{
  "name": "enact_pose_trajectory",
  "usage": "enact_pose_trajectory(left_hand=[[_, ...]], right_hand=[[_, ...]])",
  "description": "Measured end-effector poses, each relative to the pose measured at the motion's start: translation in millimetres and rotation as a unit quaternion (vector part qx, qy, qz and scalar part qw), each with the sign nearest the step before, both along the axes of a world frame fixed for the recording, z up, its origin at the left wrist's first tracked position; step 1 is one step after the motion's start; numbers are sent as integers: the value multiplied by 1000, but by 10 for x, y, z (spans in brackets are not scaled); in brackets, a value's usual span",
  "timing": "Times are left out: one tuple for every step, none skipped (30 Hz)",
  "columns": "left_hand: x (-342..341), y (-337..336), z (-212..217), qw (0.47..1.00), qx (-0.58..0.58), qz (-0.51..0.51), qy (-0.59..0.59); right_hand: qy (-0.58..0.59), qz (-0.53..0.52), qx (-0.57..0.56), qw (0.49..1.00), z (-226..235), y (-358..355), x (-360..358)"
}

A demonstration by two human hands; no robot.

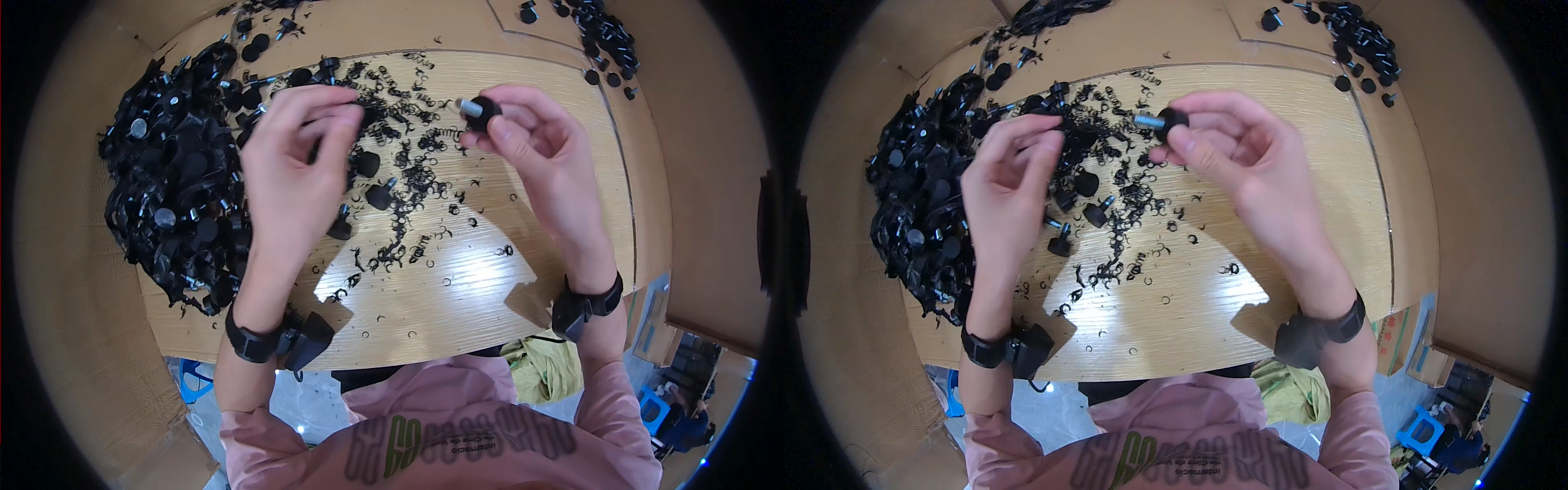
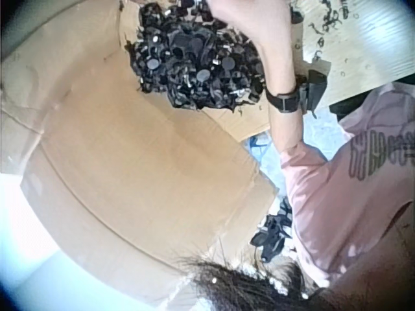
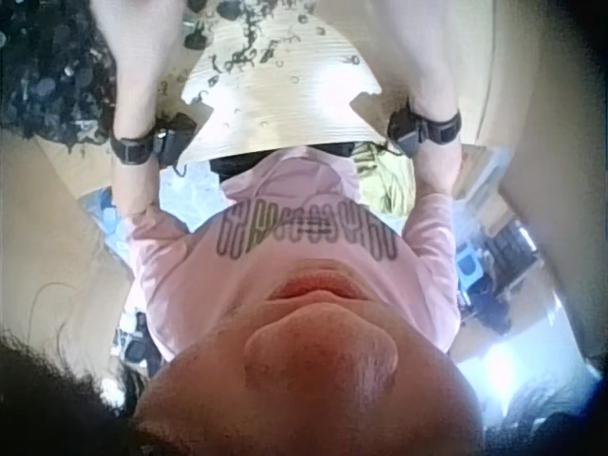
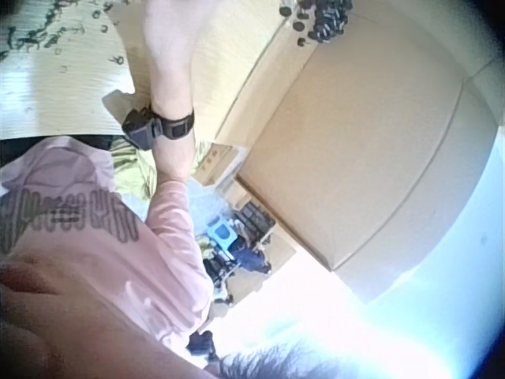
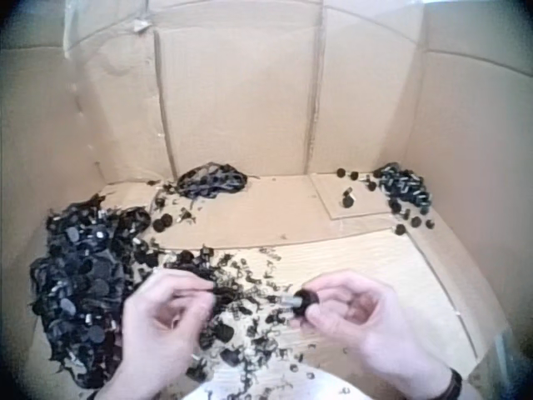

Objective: The person picks up a bolt and a washer from a table, slides the washer onto the bolt, and places the assembly into a pile, repeating this process multiple times.

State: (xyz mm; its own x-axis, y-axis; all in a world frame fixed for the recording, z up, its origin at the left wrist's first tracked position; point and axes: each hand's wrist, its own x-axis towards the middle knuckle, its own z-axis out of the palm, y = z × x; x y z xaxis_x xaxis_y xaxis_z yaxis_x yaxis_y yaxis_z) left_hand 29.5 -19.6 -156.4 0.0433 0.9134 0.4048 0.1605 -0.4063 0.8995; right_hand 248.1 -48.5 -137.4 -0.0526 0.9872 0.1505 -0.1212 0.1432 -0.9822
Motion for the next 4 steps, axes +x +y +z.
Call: enact_pose_trajectory(left_hand=[[31, -29, -2, 999, -24, -39, -24], [52, -57, -4, 995, -48, -78, -48], [66, -80, -5, 991, -43, -117, -55], [55, -85, -2, 991, -43, -115, -55]], right_hand=[[25, 23, -32, 999, -10, -31, -39], [49, 46, -64, 996, -21, -53, -75], [62, 60, -67, 994, -48, -62, -108], [55, 66, -83, 993, -45, -70, -113]])
